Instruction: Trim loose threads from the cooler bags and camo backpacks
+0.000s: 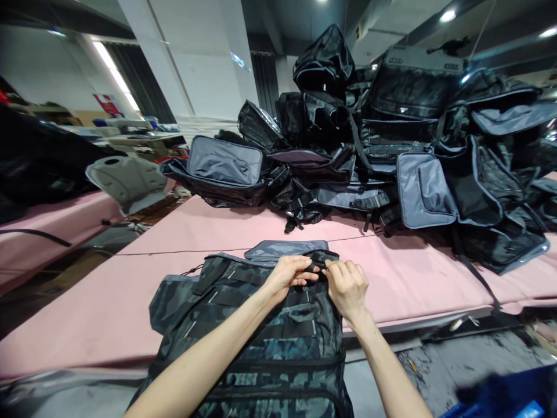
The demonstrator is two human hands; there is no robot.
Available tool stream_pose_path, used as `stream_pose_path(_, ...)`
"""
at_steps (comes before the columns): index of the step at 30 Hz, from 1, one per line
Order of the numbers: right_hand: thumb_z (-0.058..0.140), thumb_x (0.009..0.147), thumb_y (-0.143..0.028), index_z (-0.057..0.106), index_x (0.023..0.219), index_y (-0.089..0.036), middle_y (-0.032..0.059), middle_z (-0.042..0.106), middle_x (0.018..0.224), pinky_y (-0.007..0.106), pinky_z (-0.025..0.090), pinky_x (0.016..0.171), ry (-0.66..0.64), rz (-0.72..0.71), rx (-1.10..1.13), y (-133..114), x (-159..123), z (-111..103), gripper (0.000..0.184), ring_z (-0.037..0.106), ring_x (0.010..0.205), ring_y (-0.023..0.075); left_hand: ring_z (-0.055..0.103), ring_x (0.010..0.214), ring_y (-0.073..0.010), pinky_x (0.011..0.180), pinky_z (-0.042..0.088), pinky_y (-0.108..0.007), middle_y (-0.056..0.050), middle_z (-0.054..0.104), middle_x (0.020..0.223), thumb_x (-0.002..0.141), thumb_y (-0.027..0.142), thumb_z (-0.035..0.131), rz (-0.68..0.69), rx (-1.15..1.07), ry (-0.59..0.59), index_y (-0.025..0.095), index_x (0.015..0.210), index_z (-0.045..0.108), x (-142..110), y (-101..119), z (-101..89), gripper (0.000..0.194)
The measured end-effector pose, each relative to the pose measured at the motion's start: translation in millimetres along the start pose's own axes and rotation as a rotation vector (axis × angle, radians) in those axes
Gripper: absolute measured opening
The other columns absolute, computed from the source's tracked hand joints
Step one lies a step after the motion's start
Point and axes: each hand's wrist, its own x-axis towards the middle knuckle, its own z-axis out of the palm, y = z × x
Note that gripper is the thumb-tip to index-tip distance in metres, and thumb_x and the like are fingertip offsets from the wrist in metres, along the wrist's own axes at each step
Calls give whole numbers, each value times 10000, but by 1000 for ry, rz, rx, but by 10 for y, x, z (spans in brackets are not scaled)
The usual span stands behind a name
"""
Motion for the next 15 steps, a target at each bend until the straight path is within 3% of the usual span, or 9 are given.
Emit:
stream_pose_path(2, 505, 857, -230, 625, 841, -187, 39, 660, 746, 298, 328, 637, -17, 55, 63, 8, -17, 5, 128, 531, 675, 162, 654, 570, -138, 399, 390, -132, -122, 687, 792, 779, 164, 549, 1, 2, 3, 77, 802, 601, 1, -2, 2, 104)
stream_pose_path(6, 495, 853, -314, 615, 875, -198, 41, 656, 821, 274, 416, 656, -26, 369, 430, 56, -56, 21, 168, 578, 743, 167, 646, 547, -126, 390, 368, -123, -111, 687, 763, 775, 164, 553, 24, 6, 3, 83, 783, 603, 9, -21, -2, 95)
stream_pose_path(8, 516, 832, -341, 611, 911, -202, 44, 652, 879, 279, 442, 675, -43, 455, 517, 75, -65, 23, 186, 586, 778, 173, 643, 542, -123, 387, 357, -119, -104, 685, 744, 770, 165, 557, 57, 18, -1, 84, 783, 609, 12, -41, 0, 97)
stream_pose_path(15, 511, 822, -338, 636, 893, -194, 64, 660, 845, 301, 436, 684, -32, 396, 412, 35, -22, 8, 203, 591, 773, 191, 655, 590, -138, 429, 364, -121, -90, 686, 724, 728, 194, 603, 198, 84, -7, 97, 836, 655, -17, -110, 33, 154)
